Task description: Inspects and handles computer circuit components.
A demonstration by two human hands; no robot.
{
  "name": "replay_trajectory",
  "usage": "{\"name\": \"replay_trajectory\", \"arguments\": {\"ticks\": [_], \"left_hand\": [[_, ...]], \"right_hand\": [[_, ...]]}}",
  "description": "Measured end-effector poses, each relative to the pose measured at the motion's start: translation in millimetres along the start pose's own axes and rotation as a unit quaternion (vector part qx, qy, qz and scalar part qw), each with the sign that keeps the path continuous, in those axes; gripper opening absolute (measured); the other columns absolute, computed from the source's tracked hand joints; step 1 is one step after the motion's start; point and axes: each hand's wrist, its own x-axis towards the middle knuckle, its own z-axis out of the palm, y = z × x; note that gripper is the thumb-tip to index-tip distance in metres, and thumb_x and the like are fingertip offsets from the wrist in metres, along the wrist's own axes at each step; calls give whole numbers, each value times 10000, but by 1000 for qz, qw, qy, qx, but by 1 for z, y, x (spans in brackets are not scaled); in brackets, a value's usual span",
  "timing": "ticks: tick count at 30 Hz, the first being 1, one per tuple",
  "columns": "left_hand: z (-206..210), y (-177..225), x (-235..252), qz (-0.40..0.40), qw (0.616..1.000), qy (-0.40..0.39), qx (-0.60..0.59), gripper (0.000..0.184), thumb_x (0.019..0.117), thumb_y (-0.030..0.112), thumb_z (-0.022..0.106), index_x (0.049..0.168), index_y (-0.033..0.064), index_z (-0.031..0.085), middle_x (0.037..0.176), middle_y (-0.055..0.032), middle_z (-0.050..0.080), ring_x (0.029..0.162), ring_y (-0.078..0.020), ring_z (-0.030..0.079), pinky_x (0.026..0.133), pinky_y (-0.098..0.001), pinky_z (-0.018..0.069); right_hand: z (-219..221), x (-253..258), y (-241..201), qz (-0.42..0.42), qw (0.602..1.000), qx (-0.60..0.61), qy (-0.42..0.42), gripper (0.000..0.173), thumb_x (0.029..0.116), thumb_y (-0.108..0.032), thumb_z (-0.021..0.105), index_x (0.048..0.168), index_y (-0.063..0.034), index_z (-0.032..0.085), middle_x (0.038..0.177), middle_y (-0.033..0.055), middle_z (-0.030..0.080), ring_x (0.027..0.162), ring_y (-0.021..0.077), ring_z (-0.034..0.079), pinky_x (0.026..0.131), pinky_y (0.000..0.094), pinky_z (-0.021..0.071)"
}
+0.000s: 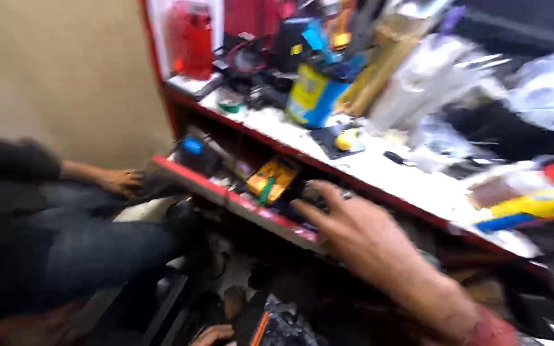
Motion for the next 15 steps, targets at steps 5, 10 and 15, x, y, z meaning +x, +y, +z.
{"name": "replay_trajectory", "arguments": {"ticks": [5,10,15], "left_hand": [[-41,-57,-55,-88,994,68,8,332,982,196,659,1213,-39,696,1308,-176,656,1257,-223,610,1097,-393,478],[-64,-129,-139,-172,960,187,116,319,1012,209,610,1088,-80,719,1101,-241,708,1050,-329,696,983,-485,540],[-78,-185,-212,-420,902,96,41,382,1023,223,617,1256,-79,637,1204,-280,665,1149,-380,646,1048,-520,473]], "right_hand": [[17,29,-5,51,988,-105,-101,438,816,25,768,1224,34,609,1279,321,528,944,518,634,658,594,534],[33,41,2,86,979,-111,-147,479,823,54,754,1248,89,535,1272,362,491,940,587,601,637,662,508],[-27,101,-118,341,889,-44,-303,432,1008,96,465,1439,119,458,1467,324,474,1350,394,490,1120,458,363]]}}
